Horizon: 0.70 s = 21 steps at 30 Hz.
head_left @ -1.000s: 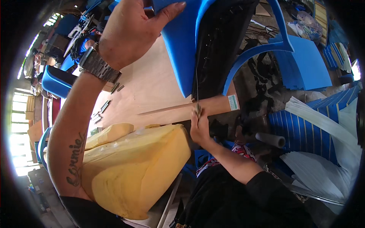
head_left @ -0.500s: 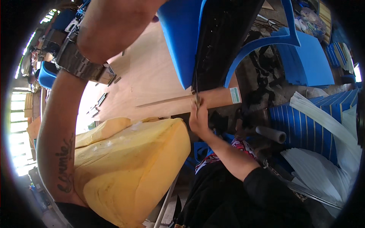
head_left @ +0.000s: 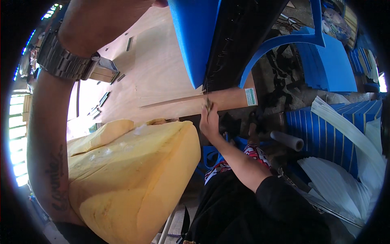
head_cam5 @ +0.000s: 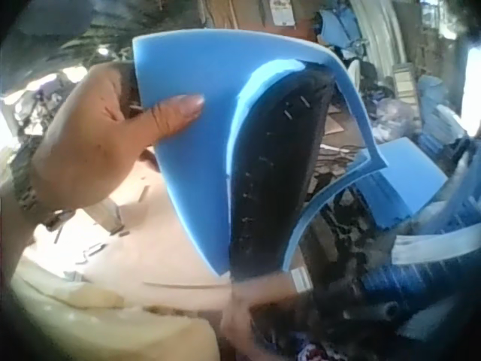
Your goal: The person cleans a blue upholstered chair back by first applying a liquid from a bottle and wiping it with a sponge. They then use a knife to scrape the black edge trim of the chair. Finally, they apply more liquid and wipe the surface again with the sponge.
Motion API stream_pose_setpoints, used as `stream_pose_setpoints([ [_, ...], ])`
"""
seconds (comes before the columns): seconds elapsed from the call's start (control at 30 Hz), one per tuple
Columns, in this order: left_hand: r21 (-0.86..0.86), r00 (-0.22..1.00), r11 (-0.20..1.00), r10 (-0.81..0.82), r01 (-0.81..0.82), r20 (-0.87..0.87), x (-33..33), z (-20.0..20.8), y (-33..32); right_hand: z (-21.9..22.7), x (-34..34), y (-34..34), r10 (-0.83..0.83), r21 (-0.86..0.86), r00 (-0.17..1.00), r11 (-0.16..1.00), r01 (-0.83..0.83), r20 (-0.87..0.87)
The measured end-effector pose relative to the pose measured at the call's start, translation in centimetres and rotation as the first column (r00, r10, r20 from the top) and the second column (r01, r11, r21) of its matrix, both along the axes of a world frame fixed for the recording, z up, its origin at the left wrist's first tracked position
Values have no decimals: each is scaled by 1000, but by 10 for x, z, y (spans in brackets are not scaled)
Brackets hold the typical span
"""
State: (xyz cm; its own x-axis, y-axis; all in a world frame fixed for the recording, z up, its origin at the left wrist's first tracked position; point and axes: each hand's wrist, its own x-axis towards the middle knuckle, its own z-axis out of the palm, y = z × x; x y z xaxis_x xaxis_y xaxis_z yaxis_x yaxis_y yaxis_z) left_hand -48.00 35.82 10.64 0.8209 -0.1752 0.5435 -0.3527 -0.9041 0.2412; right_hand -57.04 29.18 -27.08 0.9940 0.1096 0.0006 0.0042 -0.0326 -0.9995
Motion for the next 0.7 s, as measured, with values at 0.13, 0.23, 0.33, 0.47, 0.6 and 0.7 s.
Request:
stream_pose_setpoints([
  [0.13, -170, 990, 983, -91, 73, -105, 6, 5, 17, 6, 29, 13, 1, -14, 995, 1000, 0, 102],
  [0.23, -60, 998, 998, -37, 34, -51, 4, 0, 11, -9, -11, -3, 30, -90, 983, 995, -47, -183],
  [0.33, -164, 997, 985, -55, 45, -57, 3, 2, 10, -25, -46, -22, 76, -105, 952, 988, -112, -297],
  [0.47, -172, 997, 984, -59, 48, -56, 3, 0, 12, -15, -15, -5, 72, -171, 967, 978, -116, -242],
  [0.6, -194, 994, 979, -79, 64, -71, 4, 1, 16, -10, 32, 19, 26, -92, 999, 995, -28, -22],
  [0.7, -208, 993, 976, -87, 69, -82, 6, 2, 20, -41, -11, 4, 1, -210, 982, 977, -41, -188],
])
